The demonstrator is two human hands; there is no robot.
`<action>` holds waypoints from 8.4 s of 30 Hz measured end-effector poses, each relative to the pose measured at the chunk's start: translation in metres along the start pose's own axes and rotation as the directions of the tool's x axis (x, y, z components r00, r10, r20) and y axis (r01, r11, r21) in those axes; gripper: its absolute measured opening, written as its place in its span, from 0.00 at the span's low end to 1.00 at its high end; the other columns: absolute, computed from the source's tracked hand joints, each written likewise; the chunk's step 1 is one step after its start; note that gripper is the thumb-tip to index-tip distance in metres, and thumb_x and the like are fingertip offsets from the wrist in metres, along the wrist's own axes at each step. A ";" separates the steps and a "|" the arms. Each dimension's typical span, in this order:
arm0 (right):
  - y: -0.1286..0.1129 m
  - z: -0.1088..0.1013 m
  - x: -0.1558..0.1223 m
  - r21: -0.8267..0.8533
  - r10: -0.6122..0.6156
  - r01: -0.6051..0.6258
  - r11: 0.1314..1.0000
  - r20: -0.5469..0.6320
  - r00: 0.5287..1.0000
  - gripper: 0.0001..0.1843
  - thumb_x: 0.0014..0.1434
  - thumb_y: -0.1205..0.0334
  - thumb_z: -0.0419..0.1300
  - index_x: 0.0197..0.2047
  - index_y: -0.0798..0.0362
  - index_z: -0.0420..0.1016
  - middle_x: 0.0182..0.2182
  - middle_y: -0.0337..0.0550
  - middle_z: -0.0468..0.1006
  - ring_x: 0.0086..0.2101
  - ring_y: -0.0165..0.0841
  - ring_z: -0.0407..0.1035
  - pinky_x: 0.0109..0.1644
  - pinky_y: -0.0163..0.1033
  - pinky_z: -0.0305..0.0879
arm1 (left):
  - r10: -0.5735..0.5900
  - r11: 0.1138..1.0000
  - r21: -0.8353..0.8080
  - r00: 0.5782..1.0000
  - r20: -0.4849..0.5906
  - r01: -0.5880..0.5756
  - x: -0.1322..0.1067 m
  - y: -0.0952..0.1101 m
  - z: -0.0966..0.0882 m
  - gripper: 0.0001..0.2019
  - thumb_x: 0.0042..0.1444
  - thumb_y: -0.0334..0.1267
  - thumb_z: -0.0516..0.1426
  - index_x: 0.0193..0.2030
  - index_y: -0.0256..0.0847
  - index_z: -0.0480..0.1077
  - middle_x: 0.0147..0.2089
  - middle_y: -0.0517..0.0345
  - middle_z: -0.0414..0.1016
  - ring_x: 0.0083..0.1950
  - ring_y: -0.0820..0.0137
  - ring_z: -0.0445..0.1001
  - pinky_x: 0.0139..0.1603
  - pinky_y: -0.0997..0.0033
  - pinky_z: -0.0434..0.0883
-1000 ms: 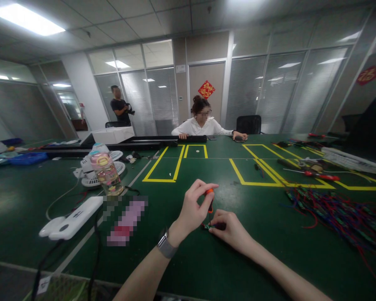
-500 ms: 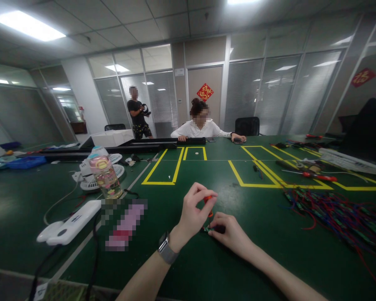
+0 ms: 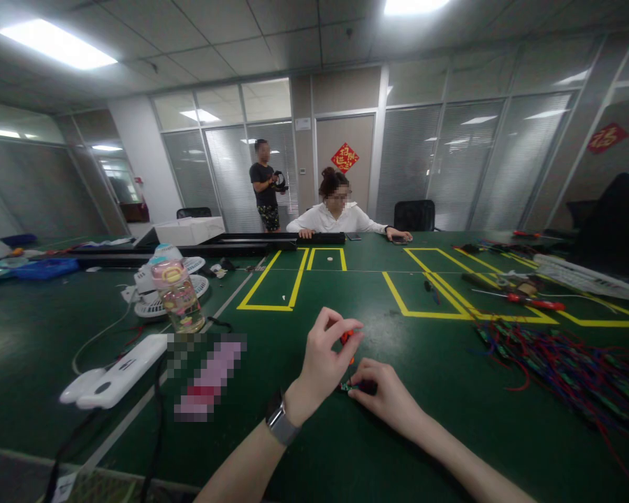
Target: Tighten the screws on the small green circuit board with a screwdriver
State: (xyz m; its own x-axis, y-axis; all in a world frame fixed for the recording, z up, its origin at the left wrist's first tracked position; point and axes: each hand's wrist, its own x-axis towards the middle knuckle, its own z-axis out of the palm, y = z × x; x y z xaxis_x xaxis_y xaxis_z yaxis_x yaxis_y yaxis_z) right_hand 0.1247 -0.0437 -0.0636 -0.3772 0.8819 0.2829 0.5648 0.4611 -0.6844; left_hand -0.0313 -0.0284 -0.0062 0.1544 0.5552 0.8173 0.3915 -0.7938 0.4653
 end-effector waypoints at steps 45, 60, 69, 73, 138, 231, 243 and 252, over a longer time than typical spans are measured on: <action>0.007 0.002 0.000 0.028 -0.004 0.004 1.000 0.004 1.000 0.03 0.53 0.68 0.64 0.31 0.54 0.80 0.31 0.41 0.74 0.30 0.32 0.69 0.35 0.35 0.65 | 0.070 0.993 0.090 0.998 0.006 -0.070 -0.004 0.002 0.002 0.15 0.67 0.32 0.47 0.56 0.41 0.67 0.42 0.54 0.71 0.41 0.71 0.72 0.41 0.72 0.71; 0.002 0.001 -0.001 0.025 0.010 -0.010 1.000 0.003 1.000 0.03 0.52 0.69 0.64 0.31 0.55 0.80 0.31 0.41 0.74 0.30 0.32 0.69 0.35 0.35 0.65 | 0.036 0.999 0.030 0.999 0.026 -0.037 -0.003 0.004 0.001 0.17 0.68 0.31 0.44 0.60 0.41 0.65 0.48 0.51 0.72 0.49 0.68 0.73 0.48 0.67 0.73; -0.002 -0.004 -0.001 -0.009 -0.010 0.010 1.000 0.030 1.000 0.03 0.53 0.70 0.63 0.31 0.55 0.79 0.32 0.41 0.74 0.31 0.32 0.69 0.35 0.35 0.66 | 0.091 0.990 0.114 0.996 -0.018 -0.089 -0.004 0.001 0.002 0.11 0.63 0.36 0.54 0.50 0.43 0.72 0.38 0.57 0.69 0.34 0.74 0.70 0.33 0.76 0.72; -0.002 -0.005 -0.002 -0.001 -0.029 0.029 1.000 0.041 0.999 0.05 0.54 0.70 0.62 0.33 0.55 0.80 0.33 0.42 0.74 0.32 0.32 0.69 0.36 0.35 0.67 | 0.045 0.992 0.119 0.999 0.003 -0.045 -0.002 0.003 -0.002 0.15 0.67 0.34 0.47 0.54 0.41 0.69 0.43 0.54 0.71 0.39 0.72 0.73 0.38 0.74 0.73; -0.004 -0.019 -0.005 -0.209 -0.070 0.082 0.974 0.061 0.996 0.10 0.61 0.67 0.57 0.42 0.52 0.79 0.39 0.45 0.75 0.40 0.37 0.69 0.45 0.38 0.66 | -0.050 0.997 -0.046 0.989 0.137 0.056 -0.004 -0.006 0.000 0.15 0.68 0.35 0.47 0.59 0.42 0.64 0.49 0.51 0.71 0.44 0.69 0.75 0.45 0.67 0.76; 0.003 -0.016 -0.003 -0.148 -0.054 0.059 0.987 0.039 0.998 0.08 0.58 0.70 0.60 0.39 0.53 0.79 0.38 0.45 0.76 0.41 0.37 0.69 0.45 0.37 0.66 | 0.049 0.998 0.046 0.998 -0.048 -0.047 -0.004 -0.004 0.003 0.10 0.64 0.37 0.54 0.51 0.43 0.70 0.41 0.56 0.68 0.40 0.70 0.71 0.41 0.71 0.71; 0.005 -0.016 -0.003 -0.162 -0.060 0.066 0.985 0.045 0.997 0.08 0.59 0.69 0.60 0.40 0.53 0.79 0.39 0.45 0.75 0.41 0.37 0.69 0.46 0.38 0.65 | 0.035 0.999 -0.023 0.999 -0.004 -0.035 -0.002 -0.003 0.000 0.11 0.64 0.35 0.53 0.52 0.43 0.70 0.44 0.54 0.70 0.45 0.68 0.72 0.45 0.68 0.72; 0.000 -0.018 -0.004 -0.153 -0.046 0.053 0.987 0.050 0.998 0.08 0.59 0.71 0.60 0.40 0.54 0.79 0.38 0.45 0.76 0.40 0.37 0.70 0.43 0.37 0.66 | -0.053 0.989 -0.137 0.996 0.067 0.062 0.000 -0.003 0.001 0.14 0.67 0.34 0.49 0.57 0.43 0.67 0.47 0.52 0.73 0.46 0.67 0.74 0.47 0.67 0.73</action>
State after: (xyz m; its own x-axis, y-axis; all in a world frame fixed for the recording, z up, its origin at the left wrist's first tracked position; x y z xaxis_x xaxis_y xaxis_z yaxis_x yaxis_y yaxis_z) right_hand 0.1394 -0.0450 -0.0524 -0.4391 0.8538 0.2796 0.6497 0.5167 -0.5575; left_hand -0.0316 -0.0253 -0.0080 0.1938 0.6119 0.7669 0.2723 -0.7845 0.5571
